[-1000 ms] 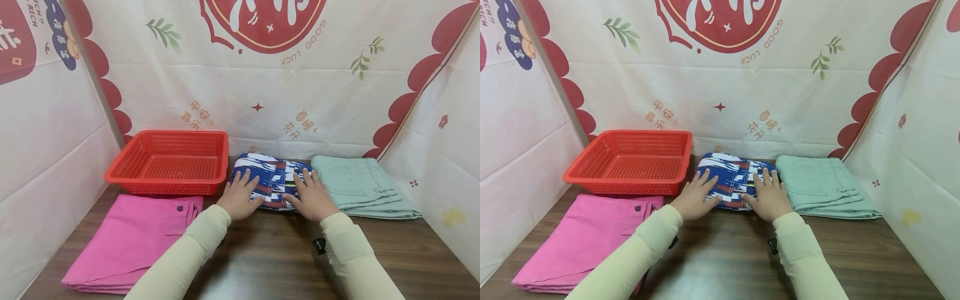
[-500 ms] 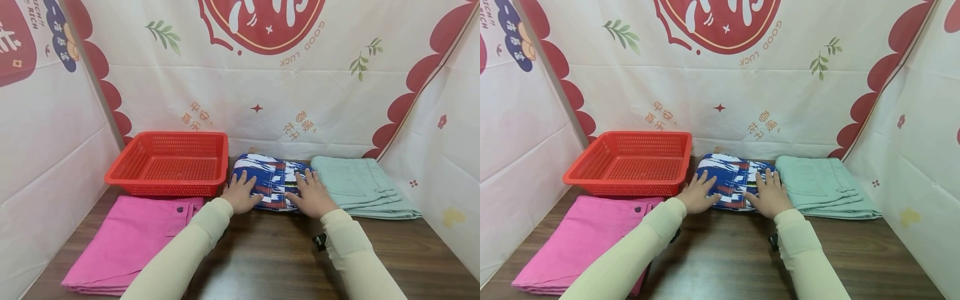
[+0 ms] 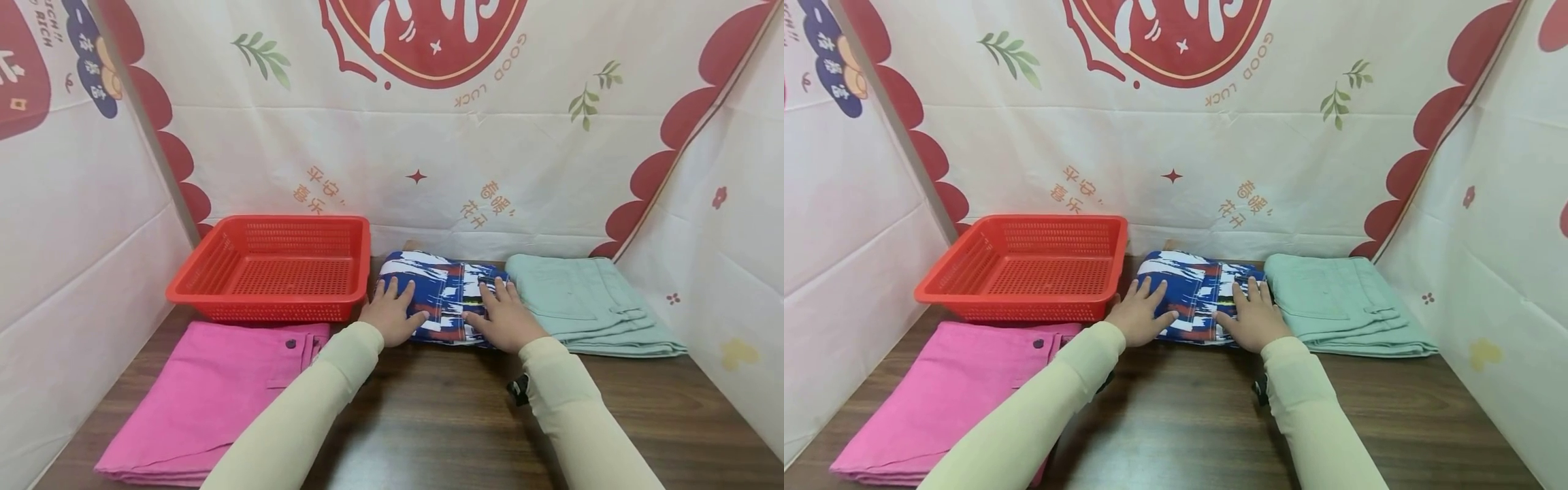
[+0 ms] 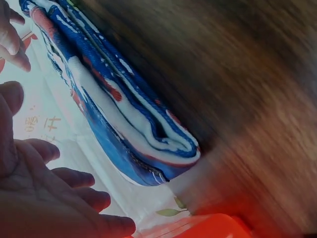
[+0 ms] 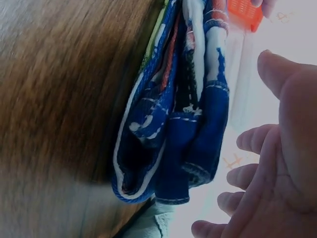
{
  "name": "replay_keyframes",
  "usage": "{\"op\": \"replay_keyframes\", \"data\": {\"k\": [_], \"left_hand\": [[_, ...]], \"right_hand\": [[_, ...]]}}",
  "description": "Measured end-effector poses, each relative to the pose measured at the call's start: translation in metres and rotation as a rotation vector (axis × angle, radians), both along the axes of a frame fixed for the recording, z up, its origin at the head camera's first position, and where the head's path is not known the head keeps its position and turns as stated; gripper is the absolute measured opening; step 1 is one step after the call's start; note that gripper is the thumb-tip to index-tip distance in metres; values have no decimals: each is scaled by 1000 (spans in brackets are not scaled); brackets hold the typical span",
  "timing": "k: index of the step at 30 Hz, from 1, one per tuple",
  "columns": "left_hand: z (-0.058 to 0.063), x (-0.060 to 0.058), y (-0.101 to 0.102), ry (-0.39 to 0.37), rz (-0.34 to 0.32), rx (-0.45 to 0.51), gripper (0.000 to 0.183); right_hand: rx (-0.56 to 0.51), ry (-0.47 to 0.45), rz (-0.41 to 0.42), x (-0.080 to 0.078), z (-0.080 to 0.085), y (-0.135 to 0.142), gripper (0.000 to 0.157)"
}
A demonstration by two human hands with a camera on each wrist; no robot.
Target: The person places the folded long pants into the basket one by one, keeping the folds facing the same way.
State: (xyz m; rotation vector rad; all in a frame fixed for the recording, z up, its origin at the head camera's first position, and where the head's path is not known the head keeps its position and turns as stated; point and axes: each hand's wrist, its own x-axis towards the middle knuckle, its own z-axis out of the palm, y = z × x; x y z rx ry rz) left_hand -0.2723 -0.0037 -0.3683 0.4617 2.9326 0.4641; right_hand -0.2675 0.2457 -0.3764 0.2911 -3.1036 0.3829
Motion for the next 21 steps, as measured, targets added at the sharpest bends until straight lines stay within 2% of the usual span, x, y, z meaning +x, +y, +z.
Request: {"op": "replay_keyframes", "data": {"k": [13,17,21], "left_hand": [[-6,-7,0,-18,32,39,68],[-13,-12,-1,-43,41,83,67],[-26,-13,-3,-97,70,101,67]], "right_hand": [[-30,-49,-13,-2,-2,0,83],[-30,-65,-6,-3,-3,-1,83],[-18,-95,-18,-5,-8,-2,84]]}}
